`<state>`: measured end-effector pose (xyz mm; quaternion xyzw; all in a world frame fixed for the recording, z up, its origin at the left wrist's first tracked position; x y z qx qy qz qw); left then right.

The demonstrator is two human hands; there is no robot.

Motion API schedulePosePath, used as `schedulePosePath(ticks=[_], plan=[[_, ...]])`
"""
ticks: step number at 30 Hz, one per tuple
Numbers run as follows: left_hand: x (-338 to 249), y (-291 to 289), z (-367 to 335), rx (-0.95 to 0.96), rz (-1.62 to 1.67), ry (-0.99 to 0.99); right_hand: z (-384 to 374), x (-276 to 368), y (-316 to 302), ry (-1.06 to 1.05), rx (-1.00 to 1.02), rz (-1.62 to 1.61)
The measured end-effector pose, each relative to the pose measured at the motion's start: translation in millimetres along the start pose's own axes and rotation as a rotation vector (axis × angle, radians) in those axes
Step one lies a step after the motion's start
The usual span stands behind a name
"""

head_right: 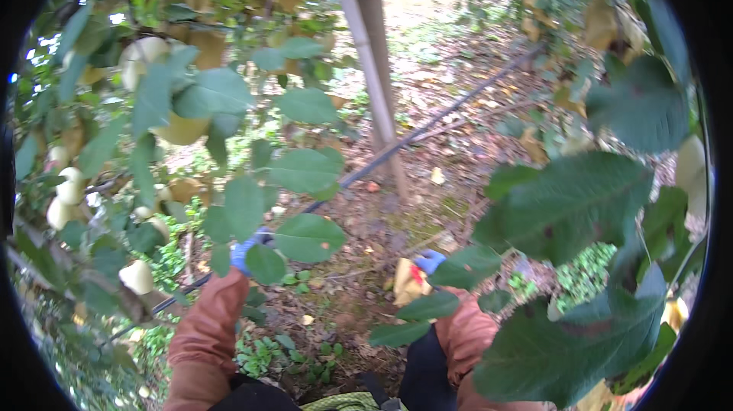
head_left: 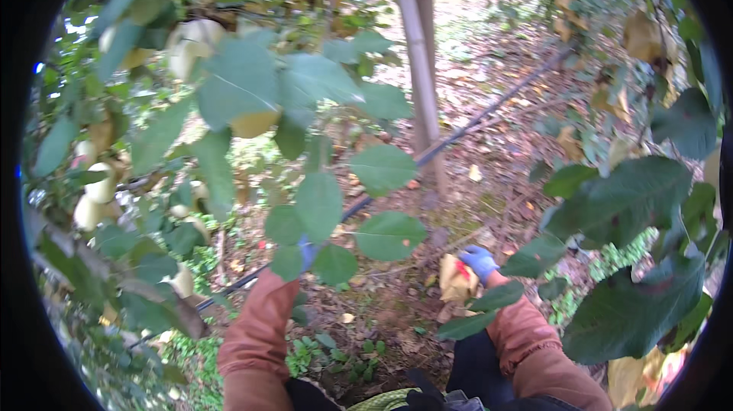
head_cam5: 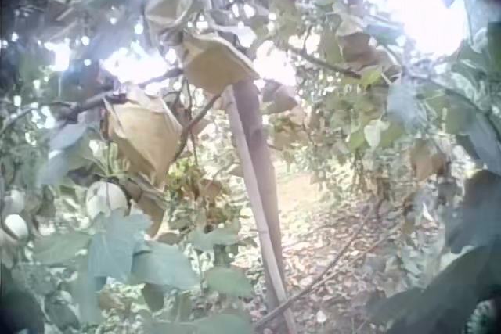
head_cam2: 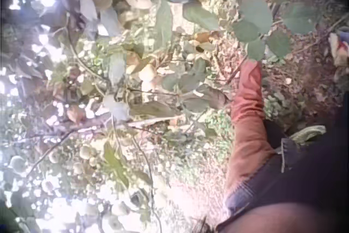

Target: The person removes brown paper bags tied around apples on a tree, one at a time, using gloved hands. The removed bags are placed into a yellow sack on the ground. The person continues moving between branches to collect more bags.

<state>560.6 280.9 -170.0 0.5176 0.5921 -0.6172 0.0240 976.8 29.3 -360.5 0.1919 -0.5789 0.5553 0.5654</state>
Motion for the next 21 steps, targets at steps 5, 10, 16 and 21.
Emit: schedulePosePath(ticks=[5, 10, 16, 21], plan=[[64, 10, 15, -0.184, 0.004, -0.210, -4, -23, -5, 0.130, 0.119, 0.148], [35, 13, -30, 0.041, -0.164, -0.586, -8, -17, -14, 0.142, 0.146, 0.148], [-6, 4, -50, 0.239, -0.239, -0.664, -14, 45, -14, 0.013, 0.097, -0.042], [17, 6, -5, 0.401, -0.170, -0.720, -28, 172, -8, -0.261, -0.145, -0.373]])
Point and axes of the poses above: each hand's wrist, its own z-axis away from the middle knuckle, its own y-axis out of the palm, x = y × z, the point moved 3 cm from there along -z, towards the middle knuckle, and after that the axes turned 2 degrees about -y, right-handed, at the moved point
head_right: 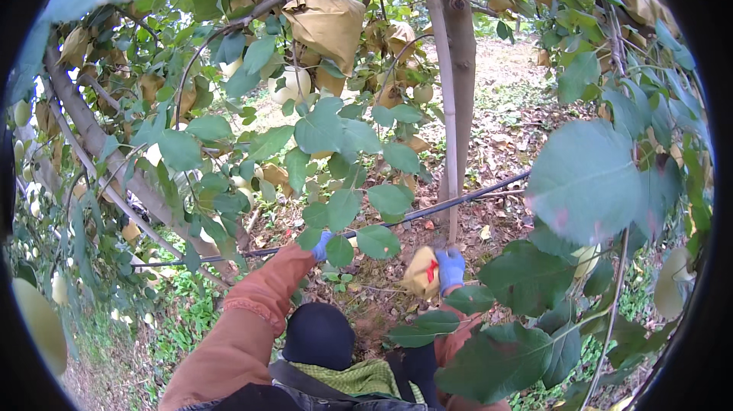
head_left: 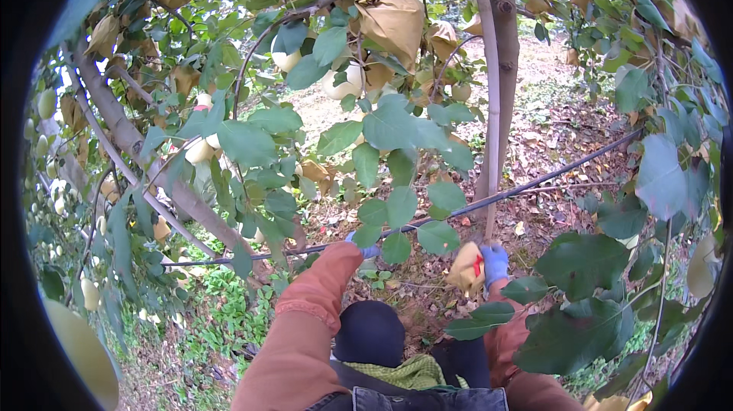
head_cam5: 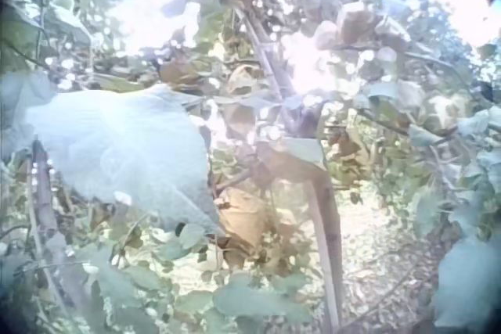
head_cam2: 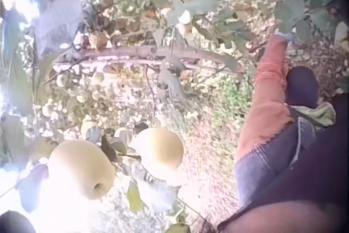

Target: The person removes brown paper bags tied around apples on a tree, one at a time, using gloved hands. The removed bags are placed into a yellow sack on the ground. The person continues moving between branches to collect more bags.

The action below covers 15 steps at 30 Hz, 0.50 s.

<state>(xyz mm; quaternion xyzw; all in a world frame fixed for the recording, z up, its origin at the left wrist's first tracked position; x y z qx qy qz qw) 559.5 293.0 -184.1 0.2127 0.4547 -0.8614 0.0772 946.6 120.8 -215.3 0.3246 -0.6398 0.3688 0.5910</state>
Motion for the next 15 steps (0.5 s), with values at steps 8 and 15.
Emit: schedulePosePath(ticks=[8, 15], plan=[[31, -11, -10, -0.043, 0.256, 0.138, -18, 258, 24, -0.572, -0.011, -0.284], [-164, -150, 232, -0.712, 0.279, 0.804, -40, 379, -9, -0.770, -0.066, -0.204]])
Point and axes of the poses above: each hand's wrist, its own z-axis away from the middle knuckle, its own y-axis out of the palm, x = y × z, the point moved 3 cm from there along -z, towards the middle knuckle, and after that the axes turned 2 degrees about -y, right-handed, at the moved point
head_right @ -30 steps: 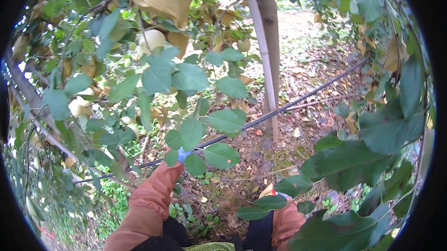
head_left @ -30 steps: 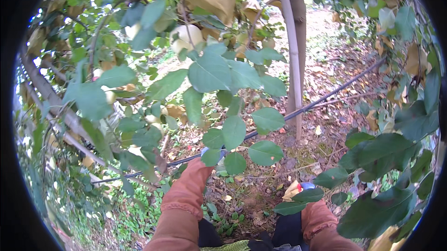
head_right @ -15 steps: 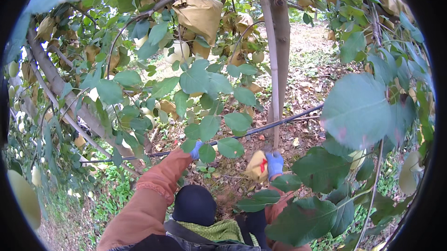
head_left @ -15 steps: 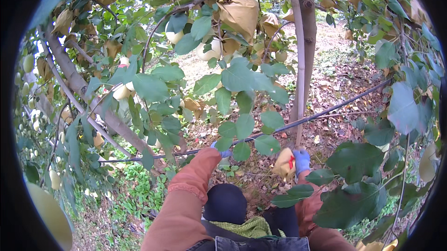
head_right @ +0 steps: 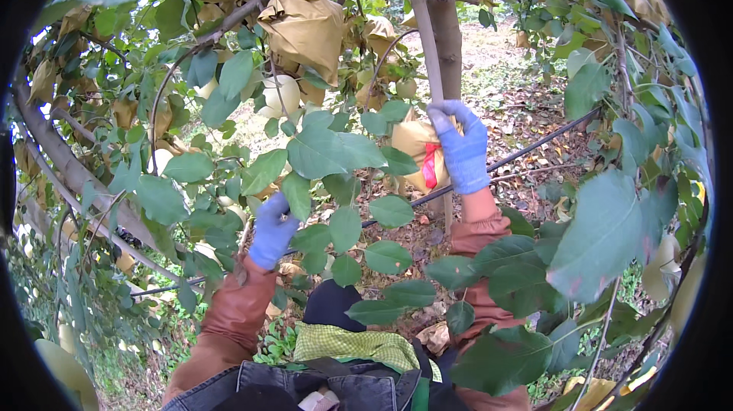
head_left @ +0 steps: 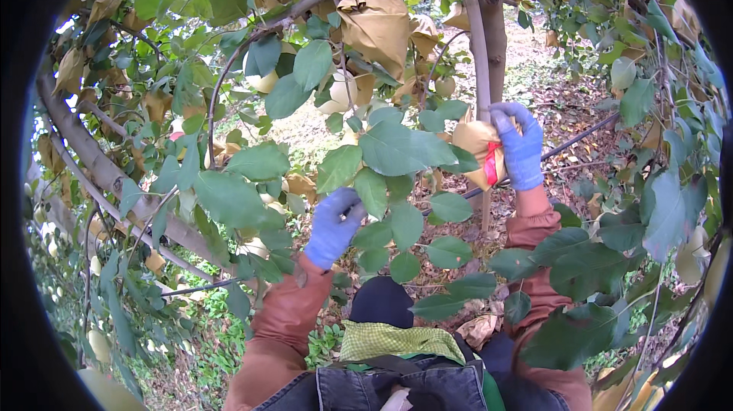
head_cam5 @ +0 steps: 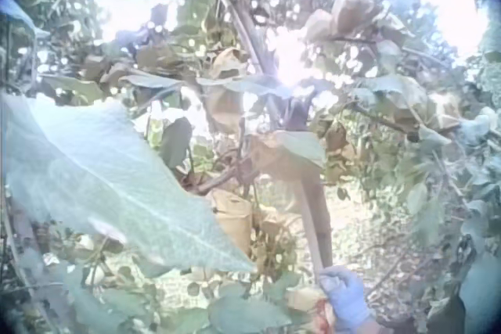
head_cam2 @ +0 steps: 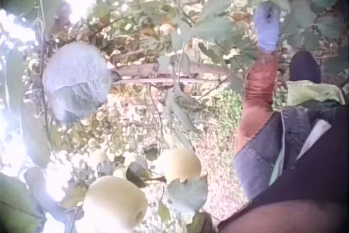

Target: The person removes brown paper bags tied around apples on a tree, one at a time, using gloved hands. The removed bags are placed into a yellow sack on the ground. The person continues moving between branches to collect more bags.

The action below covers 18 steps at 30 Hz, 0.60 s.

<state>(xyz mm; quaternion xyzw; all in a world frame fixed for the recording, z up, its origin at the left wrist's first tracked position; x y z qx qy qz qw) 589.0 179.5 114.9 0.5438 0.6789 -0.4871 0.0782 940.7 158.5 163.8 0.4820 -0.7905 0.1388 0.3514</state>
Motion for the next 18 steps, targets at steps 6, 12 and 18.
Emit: schedulePosePath(ticks=[6, 12, 18], plan=[[-166, -64, -72, -0.552, -0.098, 0.637, -63, 71, 56, -0.207, 0.041, -0.161], [-178, -72, -152, -0.653, -0.253, 0.481, -106, 119, 104, -0.575, 0.426, -0.079], [-167, -68, -191, -0.639, -0.047, 0.578, -144, 145, 118, -0.687, 0.669, 0.056]])
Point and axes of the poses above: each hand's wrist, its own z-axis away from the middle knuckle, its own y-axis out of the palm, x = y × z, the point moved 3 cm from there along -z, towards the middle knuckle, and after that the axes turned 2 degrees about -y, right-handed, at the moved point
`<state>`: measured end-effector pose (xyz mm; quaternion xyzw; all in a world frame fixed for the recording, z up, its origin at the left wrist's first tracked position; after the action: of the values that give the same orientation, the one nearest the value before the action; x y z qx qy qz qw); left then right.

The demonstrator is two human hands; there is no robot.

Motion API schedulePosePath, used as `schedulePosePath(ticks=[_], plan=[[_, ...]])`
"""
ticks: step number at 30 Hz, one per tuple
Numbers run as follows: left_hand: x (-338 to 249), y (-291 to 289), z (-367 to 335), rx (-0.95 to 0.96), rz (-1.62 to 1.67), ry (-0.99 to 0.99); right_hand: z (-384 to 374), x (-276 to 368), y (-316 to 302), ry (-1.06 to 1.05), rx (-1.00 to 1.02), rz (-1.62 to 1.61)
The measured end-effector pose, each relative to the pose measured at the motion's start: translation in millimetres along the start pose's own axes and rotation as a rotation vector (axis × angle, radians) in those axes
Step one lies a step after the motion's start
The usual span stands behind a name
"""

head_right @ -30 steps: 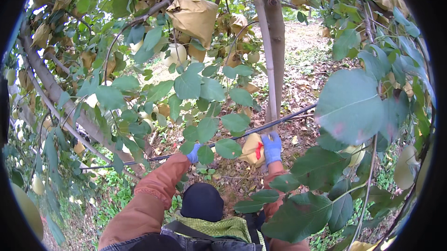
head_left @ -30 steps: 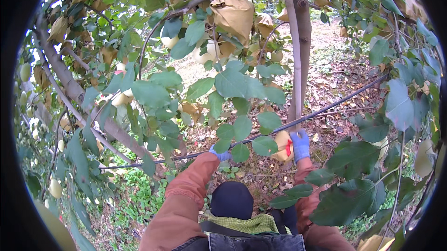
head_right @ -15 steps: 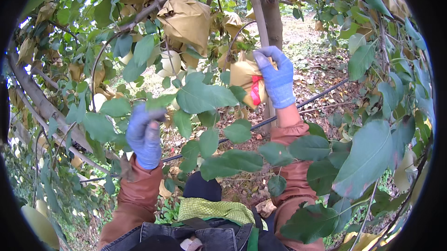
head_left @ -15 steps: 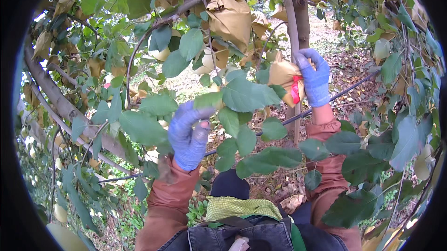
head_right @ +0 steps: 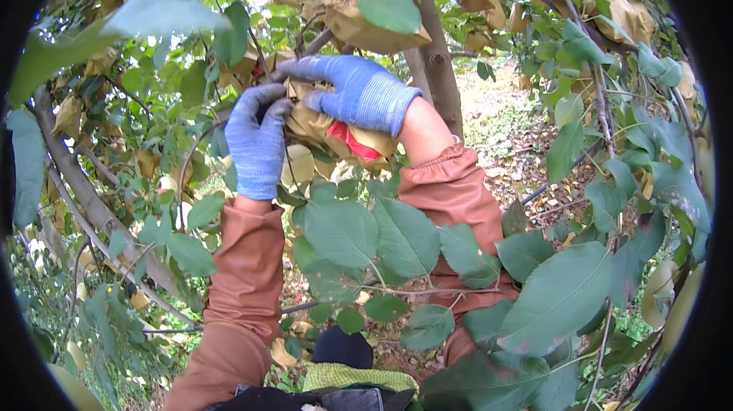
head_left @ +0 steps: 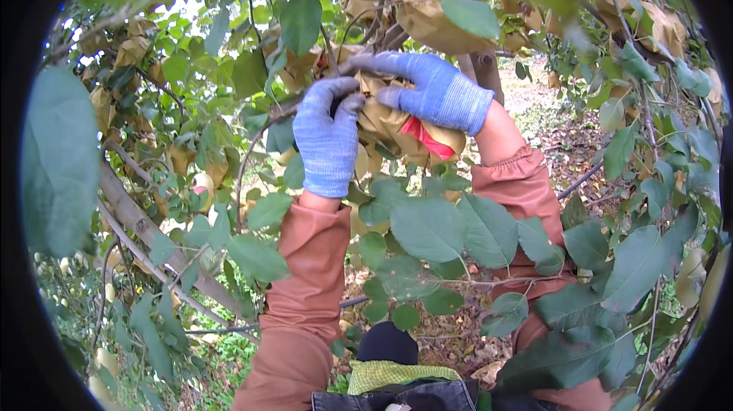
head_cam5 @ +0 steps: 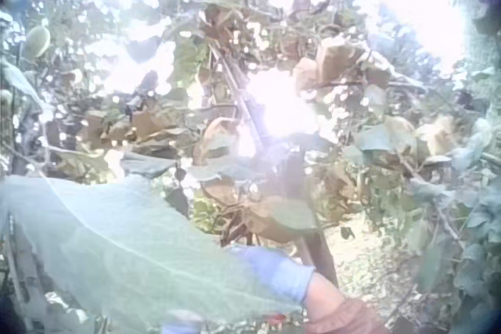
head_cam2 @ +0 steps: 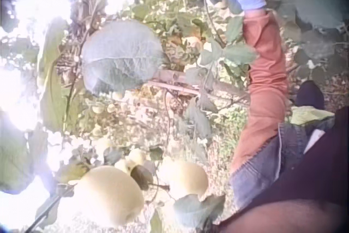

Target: The person removes brown paper bags tied around apples on a tree, one at a time, using gloved hands. The removed bags are placed into a yellow sack on the ground. The person continues moving between branches to collect more bags.

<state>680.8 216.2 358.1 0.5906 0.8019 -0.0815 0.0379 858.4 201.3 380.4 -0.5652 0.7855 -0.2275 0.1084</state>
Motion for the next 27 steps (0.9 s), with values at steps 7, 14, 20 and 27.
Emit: schedulePosePath(ticks=[7, 14, 20, 27], plan=[[6, -19, 11, 0.001, 0.233, -0.091, -32, 19, 17, 0.061, 0.113, 0.268], [12, -28, 18, -0.089, 0.187, -0.068, -21, 14, 36, 0.156, -0.091, -0.041], [23, -34, 43, -0.172, 0.141, -0.025, -8, -31, 6, 0.365, -0.346, -0.071], [-9, -52, 67, -0.035, -0.232, 0.203, 59, -61, -5, 0.648, -0.465, -0.072]])
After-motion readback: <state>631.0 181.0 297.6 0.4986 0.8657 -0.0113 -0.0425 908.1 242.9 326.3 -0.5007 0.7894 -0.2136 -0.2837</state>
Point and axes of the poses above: each hand's wrist, its own z-axis away from the middle knuckle, its own y-axis out of the palm, x = y × z, the point moved 3 cm from there along -z, towards the middle knuckle, and after that the axes turned 2 degrees about -y, right-handed, at the moved point
